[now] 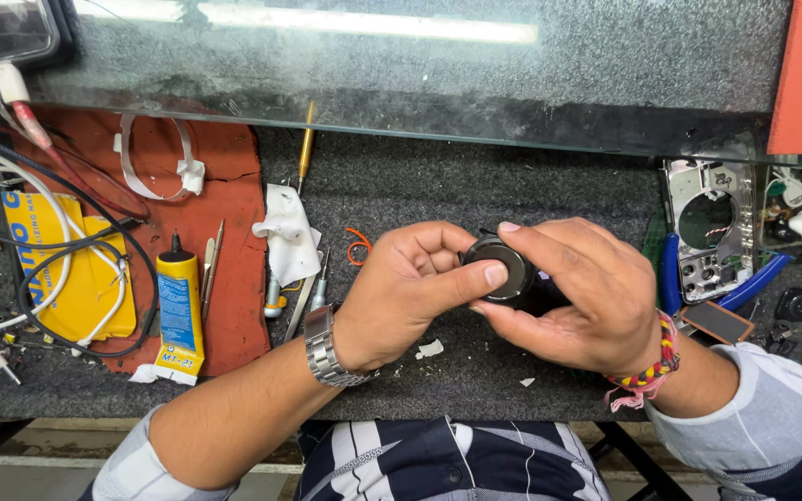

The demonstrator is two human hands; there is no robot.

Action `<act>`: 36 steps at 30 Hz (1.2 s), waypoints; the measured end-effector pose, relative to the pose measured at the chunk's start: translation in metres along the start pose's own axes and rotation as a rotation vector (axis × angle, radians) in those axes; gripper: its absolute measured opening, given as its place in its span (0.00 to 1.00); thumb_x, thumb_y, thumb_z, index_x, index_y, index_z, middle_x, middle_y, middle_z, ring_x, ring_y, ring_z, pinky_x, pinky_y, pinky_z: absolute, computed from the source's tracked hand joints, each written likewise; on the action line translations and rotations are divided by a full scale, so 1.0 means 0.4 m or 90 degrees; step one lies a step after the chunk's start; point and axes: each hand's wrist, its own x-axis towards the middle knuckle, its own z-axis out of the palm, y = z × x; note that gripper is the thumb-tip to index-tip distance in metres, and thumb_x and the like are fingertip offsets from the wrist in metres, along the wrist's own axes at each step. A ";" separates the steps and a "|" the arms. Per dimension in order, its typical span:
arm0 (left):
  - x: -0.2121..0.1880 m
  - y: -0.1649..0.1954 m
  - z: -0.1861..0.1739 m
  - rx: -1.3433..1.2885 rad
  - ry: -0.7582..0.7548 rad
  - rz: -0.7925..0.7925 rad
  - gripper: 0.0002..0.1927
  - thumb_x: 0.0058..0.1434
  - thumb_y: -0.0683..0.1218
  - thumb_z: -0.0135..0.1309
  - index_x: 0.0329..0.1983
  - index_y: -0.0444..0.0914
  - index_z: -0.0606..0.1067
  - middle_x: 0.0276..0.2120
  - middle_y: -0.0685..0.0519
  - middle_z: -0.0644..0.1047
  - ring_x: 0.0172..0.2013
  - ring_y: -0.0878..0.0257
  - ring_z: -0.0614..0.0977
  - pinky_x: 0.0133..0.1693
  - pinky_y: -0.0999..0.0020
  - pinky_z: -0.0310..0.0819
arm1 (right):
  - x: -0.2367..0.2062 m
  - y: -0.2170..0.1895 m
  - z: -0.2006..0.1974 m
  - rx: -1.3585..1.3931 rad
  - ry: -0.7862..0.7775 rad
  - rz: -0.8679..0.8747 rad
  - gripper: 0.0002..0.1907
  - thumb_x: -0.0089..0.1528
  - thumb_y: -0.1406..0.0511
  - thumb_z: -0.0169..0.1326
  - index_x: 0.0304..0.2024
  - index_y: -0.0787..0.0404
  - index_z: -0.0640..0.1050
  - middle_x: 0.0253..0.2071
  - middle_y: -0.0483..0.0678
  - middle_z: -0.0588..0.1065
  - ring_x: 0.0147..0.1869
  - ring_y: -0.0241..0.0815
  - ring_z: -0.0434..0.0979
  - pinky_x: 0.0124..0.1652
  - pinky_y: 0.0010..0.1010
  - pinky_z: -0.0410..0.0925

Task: The person assembles a small circular electronic device by inserting a circuit board into a housing, connecting a ribbon cable, and closing the casing. They then place a circular battery into the device and handle a small container of paste.

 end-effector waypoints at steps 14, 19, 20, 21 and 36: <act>-0.003 -0.004 0.000 0.000 -0.010 -0.017 0.07 0.68 0.39 0.59 0.44 0.30 0.76 0.37 0.49 0.82 0.35 0.71 0.81 0.37 0.79 0.76 | -0.004 0.012 -0.004 0.020 -0.001 -0.025 0.32 0.51 0.62 0.74 0.52 0.69 0.76 0.40 0.56 0.78 0.41 0.51 0.82 0.39 0.37 0.74; -0.004 -0.003 -0.001 -0.009 -0.014 -0.014 0.07 0.68 0.39 0.59 0.44 0.30 0.76 0.38 0.50 0.82 0.36 0.71 0.82 0.39 0.78 0.77 | -0.003 0.013 -0.003 0.021 -0.003 -0.030 0.32 0.51 0.61 0.74 0.52 0.69 0.76 0.40 0.55 0.78 0.41 0.51 0.82 0.39 0.37 0.74; -0.002 -0.003 0.000 -0.009 -0.014 -0.014 0.07 0.68 0.39 0.59 0.44 0.30 0.76 0.37 0.49 0.82 0.36 0.71 0.81 0.39 0.78 0.77 | -0.002 0.015 -0.004 0.020 -0.003 -0.031 0.32 0.51 0.62 0.74 0.52 0.69 0.76 0.40 0.55 0.78 0.41 0.51 0.82 0.39 0.37 0.74; -0.001 -0.004 0.000 -0.008 -0.014 -0.015 0.07 0.68 0.39 0.59 0.44 0.30 0.76 0.37 0.49 0.82 0.36 0.71 0.81 0.38 0.78 0.76 | -0.002 0.016 -0.004 0.019 -0.002 -0.031 0.32 0.51 0.62 0.74 0.52 0.69 0.76 0.40 0.56 0.78 0.41 0.51 0.82 0.39 0.37 0.74; -0.001 -0.007 0.000 -0.019 -0.012 -0.009 0.07 0.67 0.39 0.59 0.43 0.30 0.75 0.37 0.50 0.82 0.36 0.70 0.82 0.39 0.78 0.77 | -0.006 0.024 -0.001 0.023 0.000 -0.035 0.32 0.50 0.62 0.74 0.52 0.69 0.76 0.40 0.56 0.78 0.41 0.51 0.82 0.39 0.36 0.74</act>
